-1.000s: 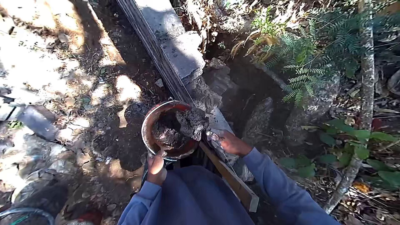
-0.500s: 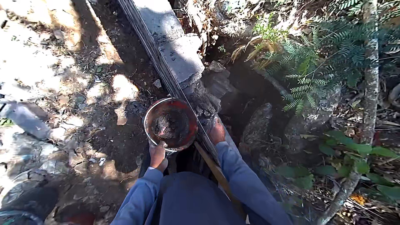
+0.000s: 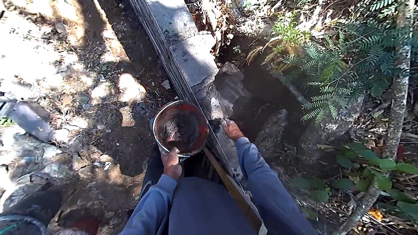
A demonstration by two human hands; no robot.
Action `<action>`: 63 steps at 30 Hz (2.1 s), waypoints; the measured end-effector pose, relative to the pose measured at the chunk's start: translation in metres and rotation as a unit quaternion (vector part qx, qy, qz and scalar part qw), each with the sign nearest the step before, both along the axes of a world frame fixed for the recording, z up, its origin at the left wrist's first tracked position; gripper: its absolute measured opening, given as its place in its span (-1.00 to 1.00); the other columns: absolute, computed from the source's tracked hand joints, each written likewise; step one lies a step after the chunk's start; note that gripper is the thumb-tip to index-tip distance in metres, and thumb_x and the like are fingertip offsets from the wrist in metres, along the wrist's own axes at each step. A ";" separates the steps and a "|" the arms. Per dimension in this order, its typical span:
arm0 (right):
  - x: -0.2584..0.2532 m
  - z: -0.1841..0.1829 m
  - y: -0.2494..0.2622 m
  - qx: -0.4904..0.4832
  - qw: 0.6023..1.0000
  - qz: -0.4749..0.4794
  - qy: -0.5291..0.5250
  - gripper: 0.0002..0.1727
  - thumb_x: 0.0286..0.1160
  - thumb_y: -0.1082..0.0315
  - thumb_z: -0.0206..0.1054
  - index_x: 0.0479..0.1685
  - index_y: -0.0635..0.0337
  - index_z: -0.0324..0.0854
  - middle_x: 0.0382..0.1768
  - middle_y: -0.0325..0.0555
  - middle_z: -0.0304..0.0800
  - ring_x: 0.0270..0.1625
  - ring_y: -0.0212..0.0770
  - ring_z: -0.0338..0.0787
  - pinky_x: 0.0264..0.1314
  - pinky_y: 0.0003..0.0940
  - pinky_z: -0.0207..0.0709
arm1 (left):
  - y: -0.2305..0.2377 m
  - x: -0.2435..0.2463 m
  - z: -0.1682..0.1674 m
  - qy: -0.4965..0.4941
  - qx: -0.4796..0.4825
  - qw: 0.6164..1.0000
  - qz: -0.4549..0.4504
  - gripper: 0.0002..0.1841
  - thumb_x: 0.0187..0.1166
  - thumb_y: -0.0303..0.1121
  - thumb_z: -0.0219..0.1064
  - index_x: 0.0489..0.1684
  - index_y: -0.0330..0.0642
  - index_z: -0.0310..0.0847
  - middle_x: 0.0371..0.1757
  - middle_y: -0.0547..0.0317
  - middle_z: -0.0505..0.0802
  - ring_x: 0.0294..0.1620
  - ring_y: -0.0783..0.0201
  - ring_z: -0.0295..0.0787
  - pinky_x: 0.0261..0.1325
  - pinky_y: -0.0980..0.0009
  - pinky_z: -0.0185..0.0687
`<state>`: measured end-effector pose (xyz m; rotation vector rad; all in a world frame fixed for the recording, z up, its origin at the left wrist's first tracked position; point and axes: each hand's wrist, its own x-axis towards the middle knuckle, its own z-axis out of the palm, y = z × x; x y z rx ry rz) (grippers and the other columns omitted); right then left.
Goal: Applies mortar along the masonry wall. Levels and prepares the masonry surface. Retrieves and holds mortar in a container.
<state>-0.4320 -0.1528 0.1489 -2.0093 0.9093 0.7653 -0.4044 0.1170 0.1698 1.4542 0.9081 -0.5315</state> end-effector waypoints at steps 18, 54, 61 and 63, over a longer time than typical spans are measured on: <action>0.057 0.032 -0.048 -0.054 0.989 0.095 0.101 -0.40 0.95 0.07 -0.16 0.33 0.45 0.59 0.23 0.42 0.73 0.30 0.28 0.76 0.42 0.24 0.50 | -0.008 -0.004 0.015 -0.011 0.020 1.000 0.001 -0.03 0.38 -0.78 0.20 0.91 -0.08 -0.19 0.69 -0.14 0.38 0.48 0.09 0.47 0.39 0.19 0.49; 0.000 0.035 0.017 -0.172 0.947 0.264 0.058 -0.42 0.86 0.00 -0.12 0.57 0.13 0.54 0.26 0.31 0.78 0.34 0.33 0.76 0.36 0.34 0.55 | 0.009 0.014 0.005 -0.010 0.001 0.999 -0.036 -0.18 0.52 -0.67 0.19 0.84 -0.19 -0.13 0.54 -0.23 0.47 0.33 0.07 0.57 0.22 0.13 0.62; 0.014 0.056 0.024 -0.177 0.966 0.151 0.115 -0.43 0.89 -0.02 -0.19 0.40 0.12 0.63 0.29 0.23 0.78 0.41 0.26 0.73 0.38 0.34 0.53 | 0.020 0.014 0.000 0.002 -0.004 1.000 -0.019 -0.18 0.46 -0.69 0.20 0.82 -0.20 -0.07 0.41 -0.25 0.52 0.18 0.02 0.61 0.04 0.06 0.66; 0.009 0.073 0.026 -0.210 0.974 0.066 0.043 -0.45 0.89 0.01 -0.17 0.26 0.18 0.65 0.09 0.26 0.84 0.25 0.29 0.81 0.24 0.34 0.57 | 0.030 0.013 -0.006 0.002 0.002 1.000 -0.022 -0.21 0.46 -0.68 0.20 0.78 -0.22 -0.02 0.31 -0.23 0.56 0.09 0.05 0.63 -0.01 0.10 0.67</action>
